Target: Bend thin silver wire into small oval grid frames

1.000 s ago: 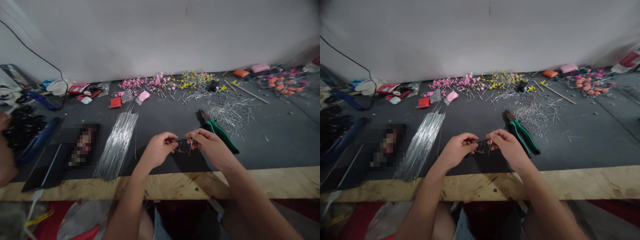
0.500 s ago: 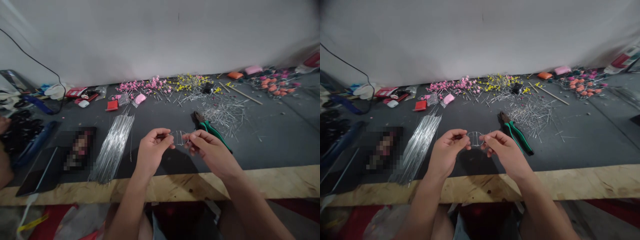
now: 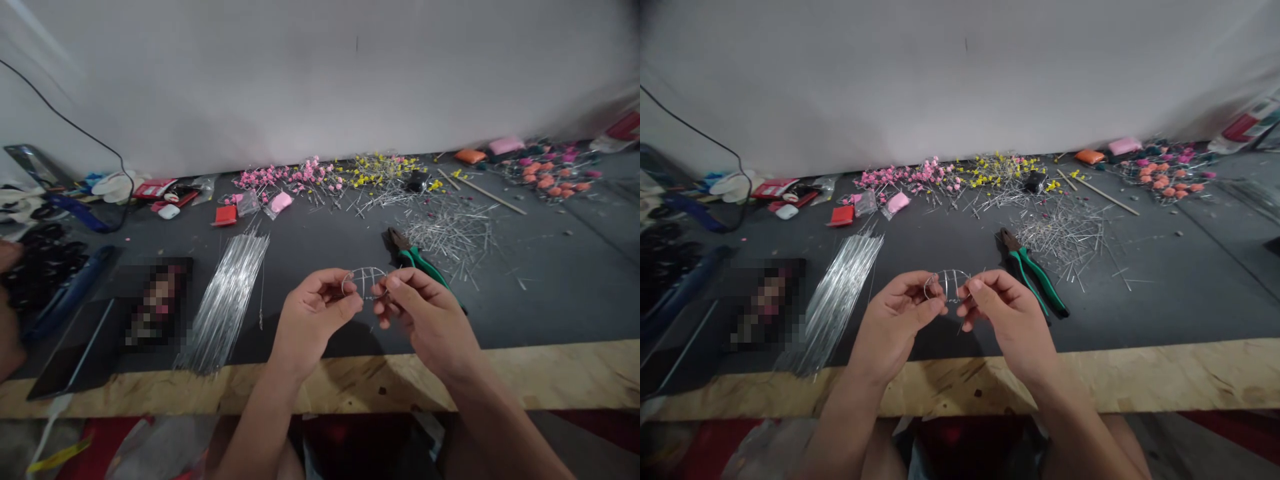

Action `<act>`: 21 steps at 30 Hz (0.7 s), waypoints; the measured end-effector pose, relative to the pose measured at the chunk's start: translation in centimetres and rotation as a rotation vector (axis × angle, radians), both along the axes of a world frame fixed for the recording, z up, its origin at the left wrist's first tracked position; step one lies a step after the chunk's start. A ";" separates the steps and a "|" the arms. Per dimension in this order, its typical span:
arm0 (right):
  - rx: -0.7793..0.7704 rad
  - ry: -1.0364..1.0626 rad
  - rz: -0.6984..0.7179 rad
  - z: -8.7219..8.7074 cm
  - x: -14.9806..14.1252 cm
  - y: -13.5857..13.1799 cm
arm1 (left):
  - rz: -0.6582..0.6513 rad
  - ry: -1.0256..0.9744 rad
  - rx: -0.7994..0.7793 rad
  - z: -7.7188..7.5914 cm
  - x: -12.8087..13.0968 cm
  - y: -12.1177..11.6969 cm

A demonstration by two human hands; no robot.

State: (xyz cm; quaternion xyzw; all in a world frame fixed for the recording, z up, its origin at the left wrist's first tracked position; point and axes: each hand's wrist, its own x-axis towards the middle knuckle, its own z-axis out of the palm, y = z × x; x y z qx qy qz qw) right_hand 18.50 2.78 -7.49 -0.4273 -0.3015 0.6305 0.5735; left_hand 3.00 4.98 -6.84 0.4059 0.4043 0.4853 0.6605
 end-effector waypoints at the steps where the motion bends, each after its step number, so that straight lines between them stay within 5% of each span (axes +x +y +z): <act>1: -0.001 0.003 0.005 0.0 0.0 0.0 | -0.010 0.002 -0.013 0.1 0.1 -0.1; 8: -0.013 -0.017 0.017 -0.2 0.3 -0.1 | -0.005 -0.033 -0.091 0.0 0.2 -0.3; 14: 0.067 0.019 -0.351 -0.5 1.3 0.8 | 0.027 -0.034 -0.124 -0.1 -0.2 -0.1; 21: 0.003 0.154 -0.417 -0.1 1.7 1.2 | 0.027 -0.089 -0.097 -0.2 -0.2 -0.1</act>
